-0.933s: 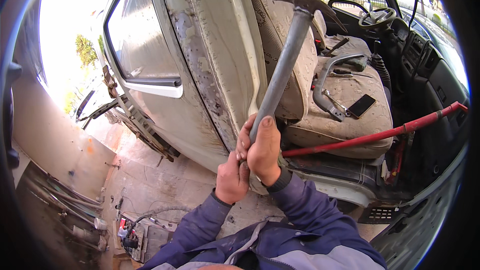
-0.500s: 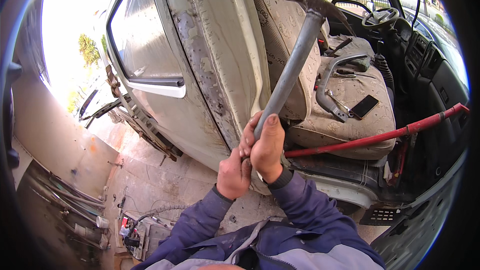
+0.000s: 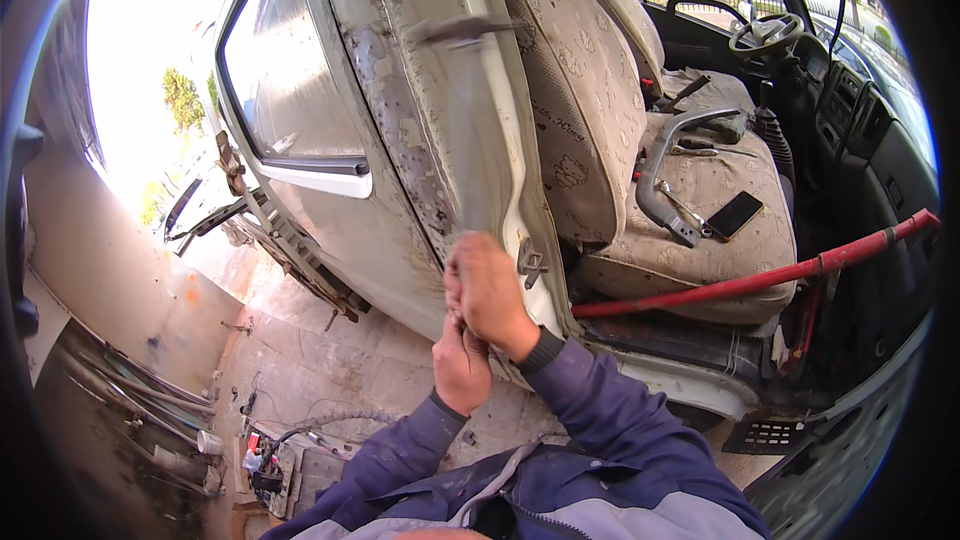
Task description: The person repeatedly strikes the vertical seam of a car door with a hammer while stabilizing the door with the other hand. The person briefly pauses to touch the door surface before resuming hammering.
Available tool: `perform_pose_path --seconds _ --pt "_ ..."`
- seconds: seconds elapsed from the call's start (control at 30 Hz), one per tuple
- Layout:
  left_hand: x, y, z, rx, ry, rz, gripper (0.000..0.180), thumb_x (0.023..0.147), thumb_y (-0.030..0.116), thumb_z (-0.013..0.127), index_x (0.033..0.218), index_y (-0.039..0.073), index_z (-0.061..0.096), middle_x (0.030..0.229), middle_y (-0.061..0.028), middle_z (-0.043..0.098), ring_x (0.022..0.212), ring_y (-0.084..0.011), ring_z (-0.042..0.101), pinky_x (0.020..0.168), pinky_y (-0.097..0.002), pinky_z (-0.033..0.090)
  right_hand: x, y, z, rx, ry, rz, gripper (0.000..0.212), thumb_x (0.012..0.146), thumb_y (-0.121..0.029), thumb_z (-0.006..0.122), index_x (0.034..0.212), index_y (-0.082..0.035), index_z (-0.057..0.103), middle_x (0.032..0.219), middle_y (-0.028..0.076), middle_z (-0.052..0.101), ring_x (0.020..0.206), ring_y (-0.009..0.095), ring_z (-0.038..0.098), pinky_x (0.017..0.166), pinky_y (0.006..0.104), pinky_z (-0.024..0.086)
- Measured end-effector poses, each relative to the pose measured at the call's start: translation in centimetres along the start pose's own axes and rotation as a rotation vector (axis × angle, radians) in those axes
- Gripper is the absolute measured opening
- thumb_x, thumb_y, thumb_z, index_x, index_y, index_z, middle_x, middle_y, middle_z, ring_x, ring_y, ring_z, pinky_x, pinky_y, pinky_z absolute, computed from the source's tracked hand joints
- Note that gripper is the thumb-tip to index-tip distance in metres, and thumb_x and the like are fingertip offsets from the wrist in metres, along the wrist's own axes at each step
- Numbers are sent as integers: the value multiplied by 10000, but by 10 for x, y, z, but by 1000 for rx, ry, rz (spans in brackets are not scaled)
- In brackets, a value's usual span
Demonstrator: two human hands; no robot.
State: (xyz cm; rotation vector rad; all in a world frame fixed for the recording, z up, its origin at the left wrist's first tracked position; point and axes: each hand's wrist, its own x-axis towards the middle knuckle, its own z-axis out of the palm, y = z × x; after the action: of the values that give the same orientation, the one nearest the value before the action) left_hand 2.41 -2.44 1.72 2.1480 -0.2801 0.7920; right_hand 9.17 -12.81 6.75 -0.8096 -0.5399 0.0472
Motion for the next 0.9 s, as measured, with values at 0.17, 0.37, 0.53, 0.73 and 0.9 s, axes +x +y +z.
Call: perform_pose_path --seconds 0.17,0.37,0.53,0.73,0.9 --pt "0 7 6 -69 -16 100 211 1104 149 608 1197 -39 585 969 -333 707 870 -587 674 700 -615 520 3 -5 -1 56 113 75 508 1220 -519 398 1061 -48 507 696 25 491 503 109 450 472 288 408" --pt "7 0 -7 -4 -80 50 208 1088 137 623 1201 -34 585 920 -320 696 857 -582 678 693 -617 518 1 0 7 14 62 -114 518 1216 -520 413 1047 -42 523 686 20 495 491 108 455 461 303 424" --pt "-1 8 8 -87 42 -4 196 1084 108 601 1219 -33 584 944 -328 705 886 -588 679 701 -620 514 3 -4 6 22 164 127 520 1199 -549 465 1038 -58 529 681 11 490 490 104 447 462 286 401" --pt "10 4 -7 53 -109 46 247 1138 154 552 1281 -40 605 1011 -328 712 967 -591 682 732 -550 555 4 -12 3 59 169 -122 517 1208 -542 428 1045 -61 524 687 28 499 495 105 451 471 305 435" --pt "6 13 7 -78 83 -49 219 1109 137 594 1232 -44 596 970 -348 707 920 -589 681 721 -593 538 9 -10 4 -2 66 155 547 1187 -593 451 1048 -69 528 670 18 480 474 112 446 439 304 415"
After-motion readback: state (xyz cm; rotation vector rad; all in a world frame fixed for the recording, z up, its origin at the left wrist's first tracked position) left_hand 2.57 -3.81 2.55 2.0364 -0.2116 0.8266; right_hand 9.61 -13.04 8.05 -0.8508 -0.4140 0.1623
